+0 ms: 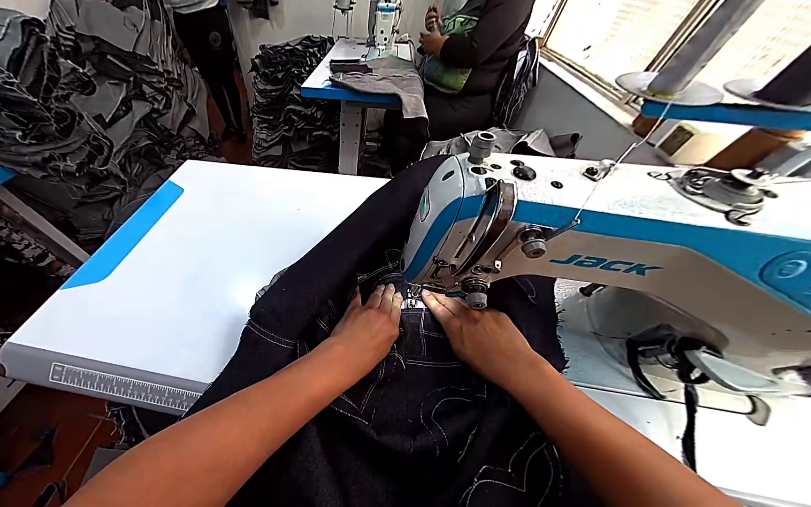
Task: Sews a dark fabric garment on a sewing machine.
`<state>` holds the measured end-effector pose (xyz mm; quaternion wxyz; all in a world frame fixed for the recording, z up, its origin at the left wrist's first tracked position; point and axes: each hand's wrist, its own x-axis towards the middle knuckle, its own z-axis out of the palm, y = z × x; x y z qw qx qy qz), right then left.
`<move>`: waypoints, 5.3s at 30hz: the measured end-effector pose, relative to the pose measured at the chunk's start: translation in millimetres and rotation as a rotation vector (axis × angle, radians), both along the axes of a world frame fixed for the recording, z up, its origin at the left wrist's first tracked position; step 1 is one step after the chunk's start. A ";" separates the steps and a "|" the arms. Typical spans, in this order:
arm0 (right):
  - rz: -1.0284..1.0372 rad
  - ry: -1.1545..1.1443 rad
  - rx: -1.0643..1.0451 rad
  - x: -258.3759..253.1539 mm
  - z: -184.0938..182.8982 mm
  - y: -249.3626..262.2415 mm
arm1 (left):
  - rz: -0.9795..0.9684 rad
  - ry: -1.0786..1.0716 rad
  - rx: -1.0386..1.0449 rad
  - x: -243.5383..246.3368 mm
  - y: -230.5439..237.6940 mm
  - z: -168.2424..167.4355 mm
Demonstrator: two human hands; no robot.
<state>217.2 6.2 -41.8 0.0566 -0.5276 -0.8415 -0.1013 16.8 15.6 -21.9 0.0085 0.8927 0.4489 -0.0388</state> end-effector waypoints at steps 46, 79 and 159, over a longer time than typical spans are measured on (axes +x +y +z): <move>-0.068 0.115 -0.011 -34.2 14.2 -54.3 | 0.201 -0.091 -0.564 20.6 35.2 37.9; 0.043 0.189 -0.063 -8.0 -8.2 -23.3 | 0.293 -0.505 -0.597 1.2 74.7 26.1; -0.398 0.695 0.019 80.0 0.4 -39.9 | 0.504 -0.648 0.170 -100.4 25.8 28.5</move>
